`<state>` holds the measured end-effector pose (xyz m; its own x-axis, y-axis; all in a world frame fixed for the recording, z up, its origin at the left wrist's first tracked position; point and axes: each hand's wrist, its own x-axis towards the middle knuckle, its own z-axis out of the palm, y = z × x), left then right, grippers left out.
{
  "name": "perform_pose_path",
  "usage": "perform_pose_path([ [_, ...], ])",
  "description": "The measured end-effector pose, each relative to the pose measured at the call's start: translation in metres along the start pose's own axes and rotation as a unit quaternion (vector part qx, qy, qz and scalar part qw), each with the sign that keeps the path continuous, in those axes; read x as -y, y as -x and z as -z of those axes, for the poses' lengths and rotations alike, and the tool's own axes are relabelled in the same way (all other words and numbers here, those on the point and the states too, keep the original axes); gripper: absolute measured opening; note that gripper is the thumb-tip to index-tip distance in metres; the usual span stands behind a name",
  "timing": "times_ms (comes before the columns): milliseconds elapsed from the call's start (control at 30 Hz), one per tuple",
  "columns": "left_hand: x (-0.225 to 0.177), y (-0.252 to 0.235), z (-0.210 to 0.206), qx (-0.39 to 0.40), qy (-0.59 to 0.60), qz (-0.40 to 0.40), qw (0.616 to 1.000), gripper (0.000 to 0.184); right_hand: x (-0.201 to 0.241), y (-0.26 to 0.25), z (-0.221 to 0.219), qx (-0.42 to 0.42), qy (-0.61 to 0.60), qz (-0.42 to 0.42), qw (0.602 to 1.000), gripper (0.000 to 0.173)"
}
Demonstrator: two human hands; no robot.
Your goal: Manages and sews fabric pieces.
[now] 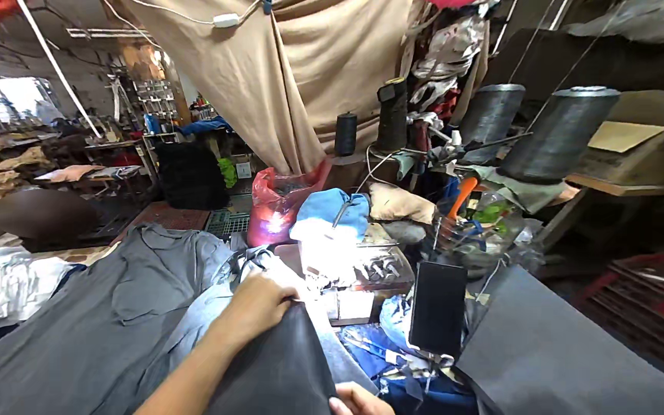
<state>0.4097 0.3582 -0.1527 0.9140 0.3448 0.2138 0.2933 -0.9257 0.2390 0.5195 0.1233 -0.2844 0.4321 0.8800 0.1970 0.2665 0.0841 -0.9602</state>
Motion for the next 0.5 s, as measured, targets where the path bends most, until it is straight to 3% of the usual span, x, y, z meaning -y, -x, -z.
perform_pose_path([
  [33,0.002,-0.019,-0.015,0.056,0.016,0.049,0.997,0.023,-0.02,-0.006,-0.001,-0.027,0.015,-0.028,0.999,0.017],
  [100,0.012,-0.041,-0.045,0.083,0.06,0.098,0.99,0.034,-0.049,-0.017,0.001,-0.052,0.069,-0.061,0.994,0.018],
  [233,0.024,-0.044,-0.072,0.031,0.136,0.134,0.981,0.04,-0.064,-0.041,0.004,-0.046,0.122,-0.065,0.989,0.023],
  [333,0.036,-0.032,-0.075,-0.01,0.174,0.085,0.981,0.031,-0.058,-0.065,-0.003,-0.082,0.066,-0.057,0.993,0.029],
  [500,0.032,-0.026,-0.07,-0.075,0.189,0.106,0.973,0.029,-0.047,-0.08,-0.011,-0.169,0.077,0.011,0.982,0.017],
])
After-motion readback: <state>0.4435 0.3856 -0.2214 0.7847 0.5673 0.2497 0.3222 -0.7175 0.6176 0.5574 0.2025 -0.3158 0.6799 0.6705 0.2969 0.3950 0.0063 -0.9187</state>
